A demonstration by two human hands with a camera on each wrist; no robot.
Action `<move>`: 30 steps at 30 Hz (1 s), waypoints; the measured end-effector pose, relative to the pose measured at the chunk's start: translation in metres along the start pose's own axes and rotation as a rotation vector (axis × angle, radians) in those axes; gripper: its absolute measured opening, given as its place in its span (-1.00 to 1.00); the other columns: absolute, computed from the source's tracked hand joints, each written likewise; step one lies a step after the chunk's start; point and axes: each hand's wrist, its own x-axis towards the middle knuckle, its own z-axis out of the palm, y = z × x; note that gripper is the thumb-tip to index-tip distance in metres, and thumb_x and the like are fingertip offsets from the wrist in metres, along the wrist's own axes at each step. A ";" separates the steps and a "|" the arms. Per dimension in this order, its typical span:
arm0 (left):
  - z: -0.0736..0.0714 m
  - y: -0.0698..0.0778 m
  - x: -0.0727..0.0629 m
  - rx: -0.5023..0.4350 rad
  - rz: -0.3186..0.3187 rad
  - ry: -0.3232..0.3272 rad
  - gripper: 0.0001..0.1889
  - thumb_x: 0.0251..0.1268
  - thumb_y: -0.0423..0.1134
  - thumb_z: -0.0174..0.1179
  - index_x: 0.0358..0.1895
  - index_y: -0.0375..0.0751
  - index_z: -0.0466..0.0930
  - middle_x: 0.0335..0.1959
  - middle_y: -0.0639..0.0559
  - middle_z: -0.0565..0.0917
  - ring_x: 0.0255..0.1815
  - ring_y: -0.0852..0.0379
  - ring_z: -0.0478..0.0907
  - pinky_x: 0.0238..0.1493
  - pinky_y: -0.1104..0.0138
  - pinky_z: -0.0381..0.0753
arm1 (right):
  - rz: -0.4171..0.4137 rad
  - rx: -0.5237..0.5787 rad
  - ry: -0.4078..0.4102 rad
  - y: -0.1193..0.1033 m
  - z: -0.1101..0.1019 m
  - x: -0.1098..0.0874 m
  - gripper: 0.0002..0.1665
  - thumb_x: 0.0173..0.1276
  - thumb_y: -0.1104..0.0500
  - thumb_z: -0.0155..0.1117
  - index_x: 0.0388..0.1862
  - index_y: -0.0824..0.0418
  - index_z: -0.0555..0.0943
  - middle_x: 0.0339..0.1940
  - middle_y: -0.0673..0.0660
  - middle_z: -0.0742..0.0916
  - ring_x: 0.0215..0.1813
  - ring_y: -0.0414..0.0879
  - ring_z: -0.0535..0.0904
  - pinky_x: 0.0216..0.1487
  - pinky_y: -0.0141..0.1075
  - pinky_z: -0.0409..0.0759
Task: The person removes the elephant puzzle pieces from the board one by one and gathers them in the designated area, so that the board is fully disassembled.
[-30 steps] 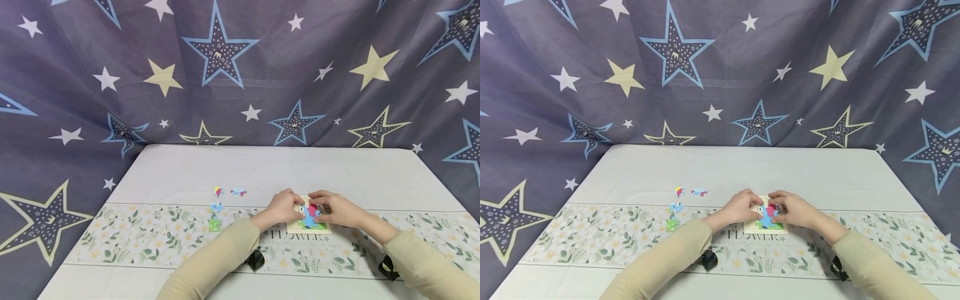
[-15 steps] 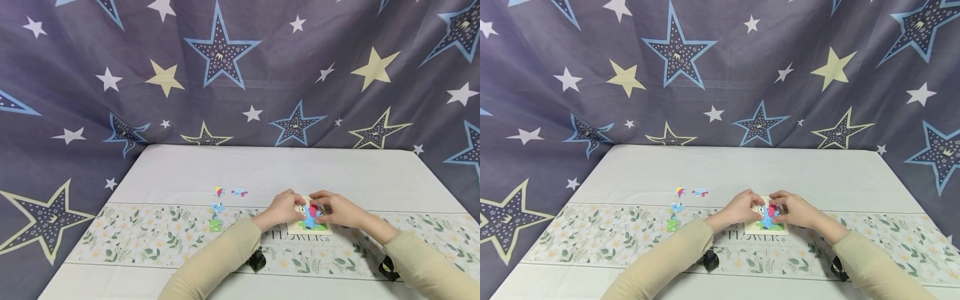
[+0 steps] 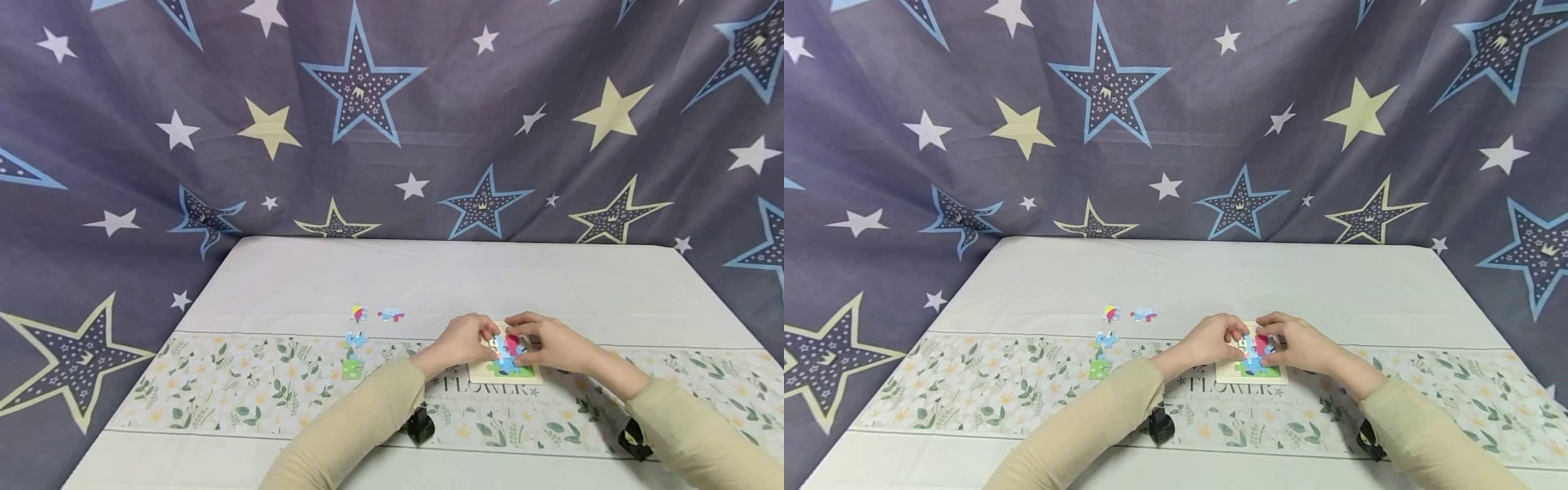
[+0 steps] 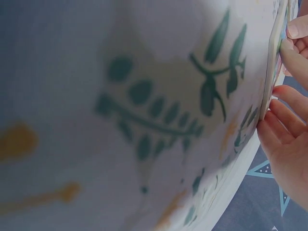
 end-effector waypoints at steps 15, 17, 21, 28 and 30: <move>0.000 -0.002 0.000 -0.079 -0.018 -0.022 -0.66 -0.03 -0.22 0.37 -0.15 0.04 0.49 -0.40 0.20 0.50 -0.45 0.32 0.38 -0.36 0.49 0.35 | -0.004 0.007 -0.001 0.001 0.000 0.000 -0.34 0.06 -0.04 0.38 0.05 0.35 0.54 0.16 0.22 0.50 0.15 0.15 0.44 0.05 -0.02 0.44; 0.000 -0.003 0.000 -0.093 -0.018 -0.025 -0.67 -0.02 -0.23 0.36 -0.15 0.04 0.48 -0.41 0.20 0.50 -0.46 0.32 0.38 -0.37 0.49 0.36 | -0.004 0.006 -0.004 0.001 0.001 0.001 -0.34 0.06 -0.05 0.37 0.05 0.35 0.54 0.16 0.22 0.50 0.15 0.14 0.44 0.04 -0.02 0.45; 0.000 -0.004 0.000 -0.135 -0.020 -0.023 -0.70 0.01 -0.26 0.33 -0.16 0.03 0.48 -0.44 0.18 0.49 -0.48 0.30 0.41 -0.38 0.48 0.37 | -0.002 0.009 -0.009 0.002 0.001 0.001 -0.33 0.07 -0.06 0.37 0.06 0.34 0.53 0.17 0.21 0.49 0.15 0.13 0.44 0.03 -0.04 0.46; 0.001 -0.006 0.002 -0.192 -0.034 0.010 -0.80 0.09 -0.28 0.28 -0.24 0.04 0.49 -0.48 0.18 0.49 -0.51 0.28 0.42 -0.43 0.47 0.39 | 0.002 0.011 -0.009 0.002 0.001 0.001 -0.34 0.06 -0.05 0.37 0.05 0.35 0.54 0.17 0.21 0.49 0.16 0.14 0.43 0.04 -0.04 0.45; 0.001 -0.006 0.002 -0.197 -0.034 0.018 -0.81 0.09 -0.28 0.28 -0.26 0.04 0.49 -0.49 0.18 0.49 -0.51 0.28 0.42 -0.44 0.47 0.39 | 0.003 0.009 -0.009 0.002 0.001 0.001 -0.34 0.06 -0.05 0.37 0.05 0.35 0.54 0.17 0.21 0.49 0.16 0.14 0.43 0.04 -0.04 0.45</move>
